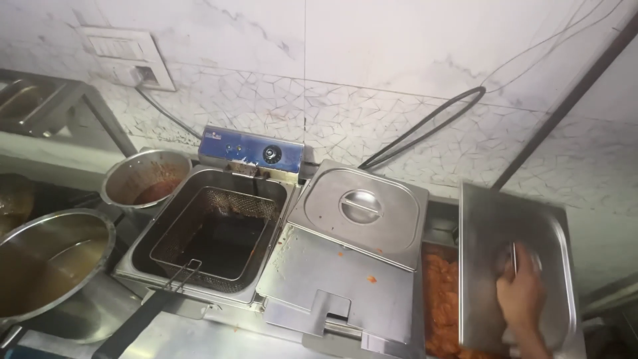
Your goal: The person places orange-marinated food pieces by hand from a tray into a deep fryer basket in hot oil, then lowers the basket. They retrieve a piece from a pot of liquid, wipe their hands with a cloth, and later use a knife to stir and separate the frying pieces in the basket.
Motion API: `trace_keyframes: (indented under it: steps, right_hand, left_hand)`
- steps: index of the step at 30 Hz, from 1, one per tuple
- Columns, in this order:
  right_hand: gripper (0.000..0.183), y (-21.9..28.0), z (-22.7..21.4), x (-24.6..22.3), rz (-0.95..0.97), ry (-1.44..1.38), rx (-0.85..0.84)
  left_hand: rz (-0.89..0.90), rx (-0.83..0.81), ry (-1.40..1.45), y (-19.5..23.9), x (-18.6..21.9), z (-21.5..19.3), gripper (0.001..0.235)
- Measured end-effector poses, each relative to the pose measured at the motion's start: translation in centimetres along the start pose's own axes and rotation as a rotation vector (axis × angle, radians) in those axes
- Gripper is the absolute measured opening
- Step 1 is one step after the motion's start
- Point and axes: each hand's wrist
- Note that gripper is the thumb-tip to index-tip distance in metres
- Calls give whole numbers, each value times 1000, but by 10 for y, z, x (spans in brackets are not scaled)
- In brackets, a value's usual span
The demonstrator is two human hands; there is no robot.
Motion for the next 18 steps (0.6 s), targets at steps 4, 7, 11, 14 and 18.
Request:
trace_keyframes:
  steps: [4,7,11,14,18]
  right_hand:
    - [63,-32,-61,-130,-187,-214,-322]
    - [46,-74,77,-116,-317,-562,-543]
    - [39,-78,99,-203,-284,-408,-675]
    - [38,-86,139,-231,-416,-426,-597]
    - [40,-91,164,-234,-610,-403,-587]
  left_hand:
    - [65,-33,-53,-3,-9,21,52]
    - [99,-34,-102,41,72,40,53]
    - [-5,-32,-105,38,205,1,51]
    - [-132,-29,-109,30,268,-43,69]
    - [-112,-230,-236,16,187,-37,71]
Point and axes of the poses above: each hand's wrist, its own y-axis away from the middle knuckle, its own z-axis out of the palm, x = y × z, and after that the axes turned 1 degree about -z, right-handed
